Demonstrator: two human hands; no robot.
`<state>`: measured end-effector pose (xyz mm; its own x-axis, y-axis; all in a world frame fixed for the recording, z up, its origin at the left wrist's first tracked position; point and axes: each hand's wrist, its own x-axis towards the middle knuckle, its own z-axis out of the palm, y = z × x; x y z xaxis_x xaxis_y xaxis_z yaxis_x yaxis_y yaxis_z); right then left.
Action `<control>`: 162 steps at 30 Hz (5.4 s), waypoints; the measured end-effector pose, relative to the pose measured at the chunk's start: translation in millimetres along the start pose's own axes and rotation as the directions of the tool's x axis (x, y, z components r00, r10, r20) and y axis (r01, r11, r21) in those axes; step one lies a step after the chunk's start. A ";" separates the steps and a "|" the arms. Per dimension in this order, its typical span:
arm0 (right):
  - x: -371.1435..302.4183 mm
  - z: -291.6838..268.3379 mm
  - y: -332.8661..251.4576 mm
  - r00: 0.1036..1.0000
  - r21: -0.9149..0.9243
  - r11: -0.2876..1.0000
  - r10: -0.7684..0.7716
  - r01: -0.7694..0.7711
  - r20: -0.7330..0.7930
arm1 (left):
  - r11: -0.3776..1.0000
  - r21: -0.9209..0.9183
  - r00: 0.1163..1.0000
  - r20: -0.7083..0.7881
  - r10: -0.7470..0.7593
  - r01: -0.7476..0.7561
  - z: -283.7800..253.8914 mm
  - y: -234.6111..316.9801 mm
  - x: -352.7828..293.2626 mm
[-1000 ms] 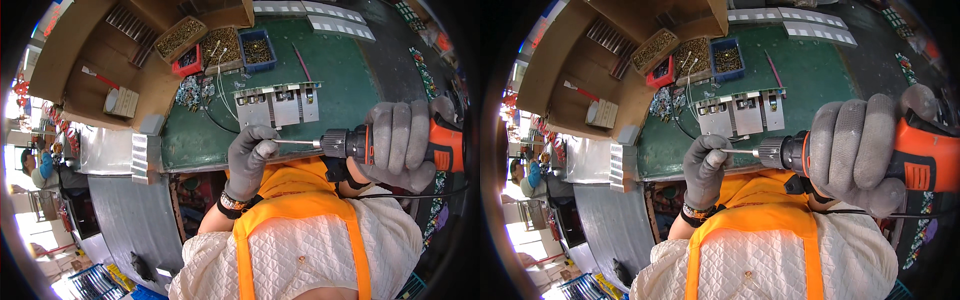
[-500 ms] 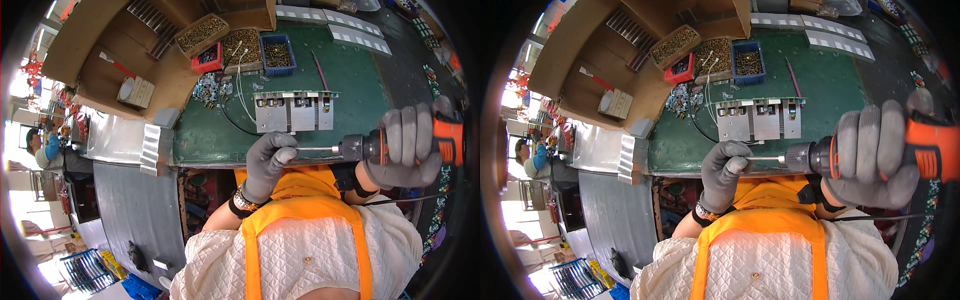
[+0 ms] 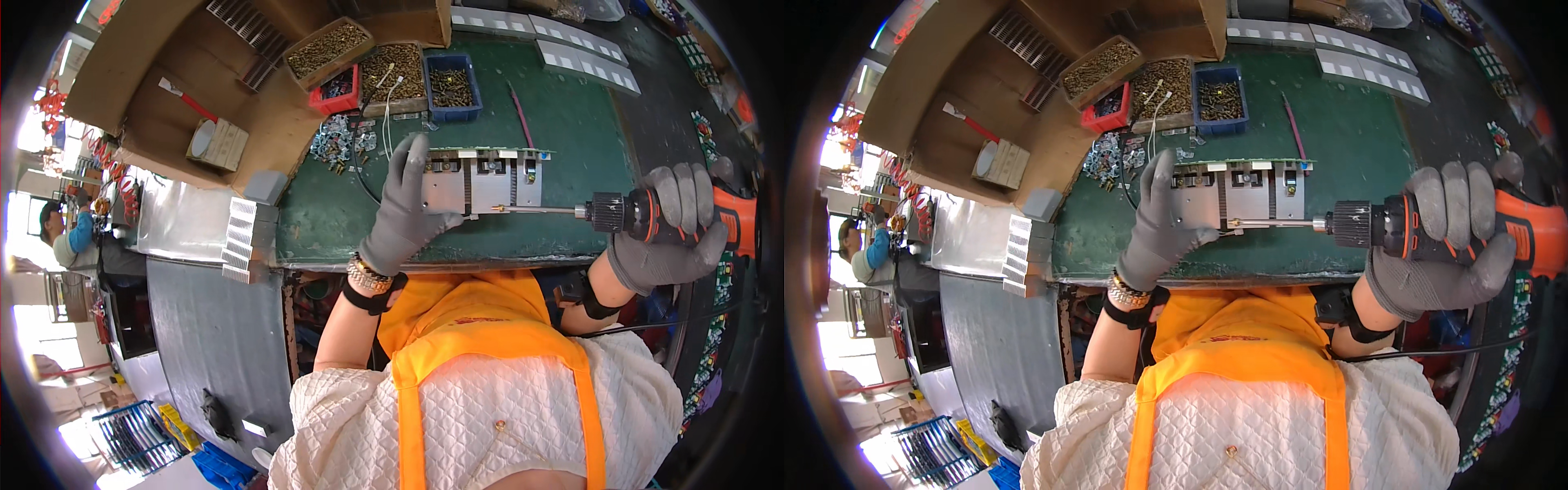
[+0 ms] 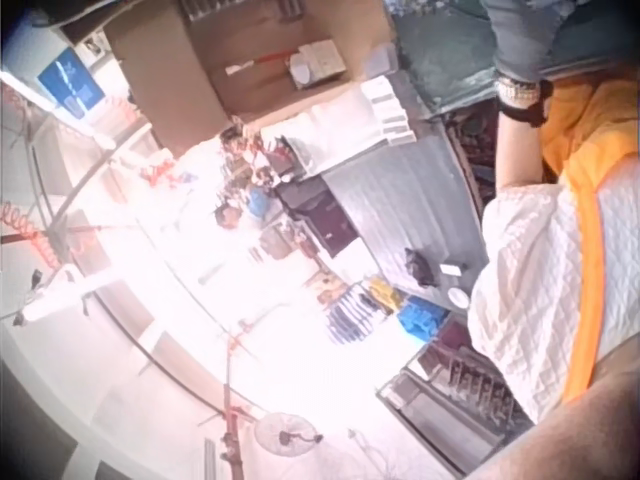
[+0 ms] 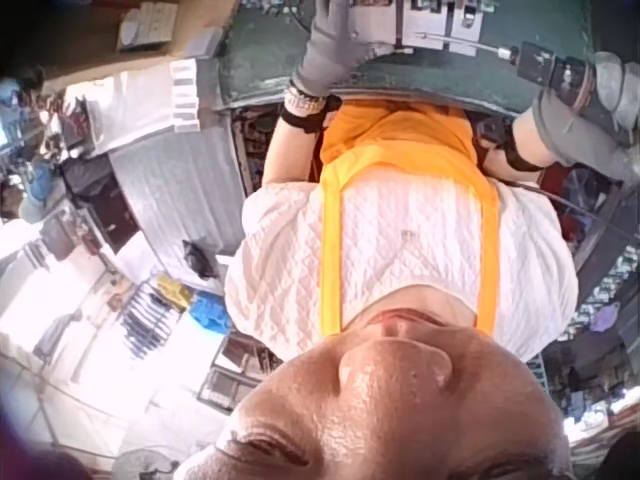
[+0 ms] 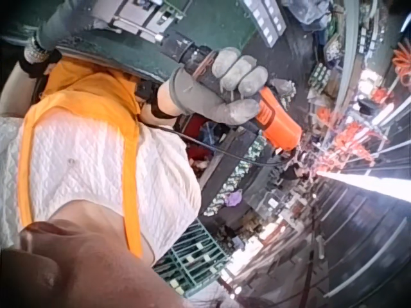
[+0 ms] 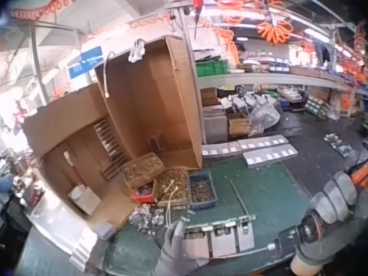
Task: The worker is assembling and securing components onto printed circuit boards using a power screwdriver and marking tools.
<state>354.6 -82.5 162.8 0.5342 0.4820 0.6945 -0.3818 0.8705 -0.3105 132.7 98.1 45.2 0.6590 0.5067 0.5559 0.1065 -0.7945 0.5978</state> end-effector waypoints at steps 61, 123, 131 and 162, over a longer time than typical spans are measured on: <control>-17.0 29.2 -9.8 0.958 -0.170 0.985 -0.047 -0.002 -0.284 | 0.640 0.730 0.761 0.551 -0.344 -0.240 -42.6 -291.1 239.7; 8.5 30.2 19.9 0.976 0.007 0.997 -0.078 0.078 0.202 | -0.615 -0.751 0.882 0.433 -0.186 0.239 -2.1 67.5 11.3; 3.0 31.5 23.5 0.961 -0.027 0.993 -0.104 0.114 0.256 | -0.621 -0.743 0.879 0.443 -0.176 0.250 1.8 69.6 6.3; 14.5 22.6 34.1 0.975 -0.112 0.970 -0.208 0.217 0.082 | 0.912 0.339 0.964 -0.203 -0.168 0.231 -30.4 -126.9 115.0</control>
<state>332.3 -48.0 177.0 0.5381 0.2803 0.7949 -0.1697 0.9598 -0.2235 172.3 267.3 50.8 0.4662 0.6906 0.5530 0.5018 -0.7212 0.4776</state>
